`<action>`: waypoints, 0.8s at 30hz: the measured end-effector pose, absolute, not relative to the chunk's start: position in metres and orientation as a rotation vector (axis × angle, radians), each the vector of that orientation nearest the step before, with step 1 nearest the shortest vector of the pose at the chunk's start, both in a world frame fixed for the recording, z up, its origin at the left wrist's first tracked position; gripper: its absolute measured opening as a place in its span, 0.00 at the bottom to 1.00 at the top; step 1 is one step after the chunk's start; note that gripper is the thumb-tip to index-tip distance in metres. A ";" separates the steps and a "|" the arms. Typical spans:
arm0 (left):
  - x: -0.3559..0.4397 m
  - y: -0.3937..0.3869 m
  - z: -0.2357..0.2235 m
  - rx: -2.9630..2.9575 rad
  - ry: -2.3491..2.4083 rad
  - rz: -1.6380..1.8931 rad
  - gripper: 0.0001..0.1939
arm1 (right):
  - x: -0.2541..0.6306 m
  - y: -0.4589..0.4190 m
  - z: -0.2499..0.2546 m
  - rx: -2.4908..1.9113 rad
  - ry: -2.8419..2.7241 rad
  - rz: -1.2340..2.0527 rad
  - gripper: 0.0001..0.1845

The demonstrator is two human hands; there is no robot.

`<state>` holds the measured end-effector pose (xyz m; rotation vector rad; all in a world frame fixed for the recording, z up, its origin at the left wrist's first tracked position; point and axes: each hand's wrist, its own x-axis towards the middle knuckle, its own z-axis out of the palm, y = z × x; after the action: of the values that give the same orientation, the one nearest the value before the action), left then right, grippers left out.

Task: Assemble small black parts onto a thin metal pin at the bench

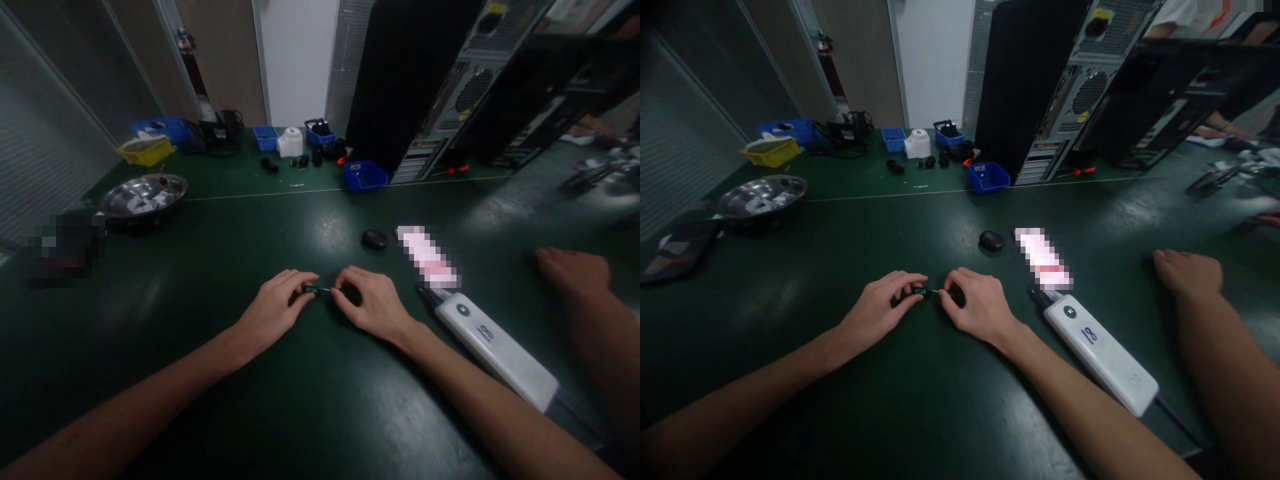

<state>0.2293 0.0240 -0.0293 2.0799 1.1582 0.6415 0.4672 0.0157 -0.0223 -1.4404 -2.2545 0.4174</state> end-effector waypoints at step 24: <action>0.224 0.028 -0.037 2.090 1.011 0.874 0.11 | 0.465 0.015 -0.021 -1.226 -2.229 0.612 0.10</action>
<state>0.2238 0.0284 -0.0371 2.0895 1.0114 0.8739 0.4653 0.0153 -0.0209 -1.2256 -2.2290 0.6121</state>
